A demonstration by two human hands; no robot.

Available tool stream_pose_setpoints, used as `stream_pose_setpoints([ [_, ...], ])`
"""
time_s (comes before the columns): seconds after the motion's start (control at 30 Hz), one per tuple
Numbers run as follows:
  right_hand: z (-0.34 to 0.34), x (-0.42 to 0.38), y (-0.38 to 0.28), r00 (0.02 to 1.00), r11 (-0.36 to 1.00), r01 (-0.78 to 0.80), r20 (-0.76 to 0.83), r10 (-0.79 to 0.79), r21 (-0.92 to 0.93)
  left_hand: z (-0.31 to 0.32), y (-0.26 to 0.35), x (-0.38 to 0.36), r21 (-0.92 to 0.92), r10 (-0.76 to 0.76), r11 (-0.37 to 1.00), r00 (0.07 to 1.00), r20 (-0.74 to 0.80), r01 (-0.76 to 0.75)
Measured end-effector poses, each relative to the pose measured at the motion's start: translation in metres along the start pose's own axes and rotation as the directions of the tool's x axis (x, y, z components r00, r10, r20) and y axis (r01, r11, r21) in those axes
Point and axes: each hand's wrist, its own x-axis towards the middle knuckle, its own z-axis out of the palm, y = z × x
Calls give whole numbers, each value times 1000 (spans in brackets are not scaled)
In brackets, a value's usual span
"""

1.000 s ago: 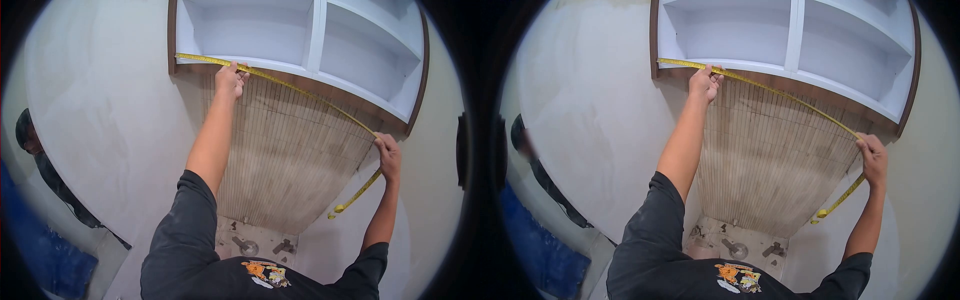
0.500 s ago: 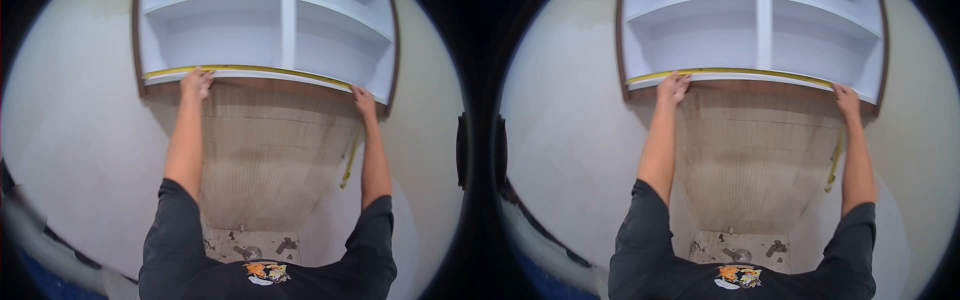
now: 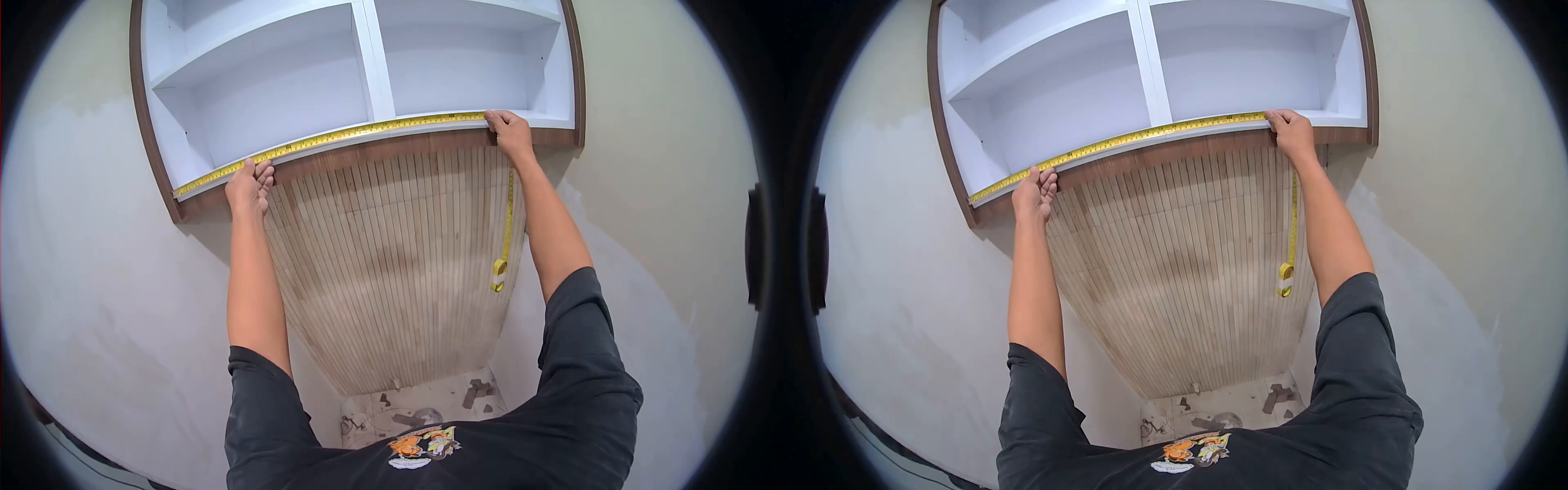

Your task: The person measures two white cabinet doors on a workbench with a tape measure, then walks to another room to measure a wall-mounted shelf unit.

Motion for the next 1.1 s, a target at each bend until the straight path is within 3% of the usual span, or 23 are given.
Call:
stream_pose_setpoints([
  [0.1,4,-1,2,995,998,67,-76,-67,-3,-2,0,0,32,-10,999,1000,-11,11],
  [0.3,11,-8,12,991,980,85,-121,-64,179,-5,2,2,104,-23,994,1000,-12,24],
  [0.67,23,-4,26,962,985,165,-228,-152,43,3,4,-3,224,-29,974,999,-33,36],
  [0.7,25,-4,27,952,981,189,-250,-175,33,0,2,2,314,6,949,1000,-28,3],
  [0.77,26,-4,28,947,981,193,-265,-183,11,-4,-4,14,483,72,873,997,-5,-61],
  [0.8,27,-4,27,943,981,195,-273,-188,-1,1,0,5,703,226,693,974,2,-162],
  [0.87,27,-5,24,960,991,132,-248,-127,3,19,12,-24,958,479,159,867,138,-240],
  [0.97,26,-7,21,966,994,105,-233,-108,-25,26,1,-25,868,657,67,676,334,-493],
  [1.07,27,-9,21,963,991,130,-234,-136,-44,27,1,-27,847,532,44,730,429,-530],
  [1.1,28,-8,21,961,989,139,-236,-146,-48,27,-1,-29,817,549,17,688,474,-577],
])
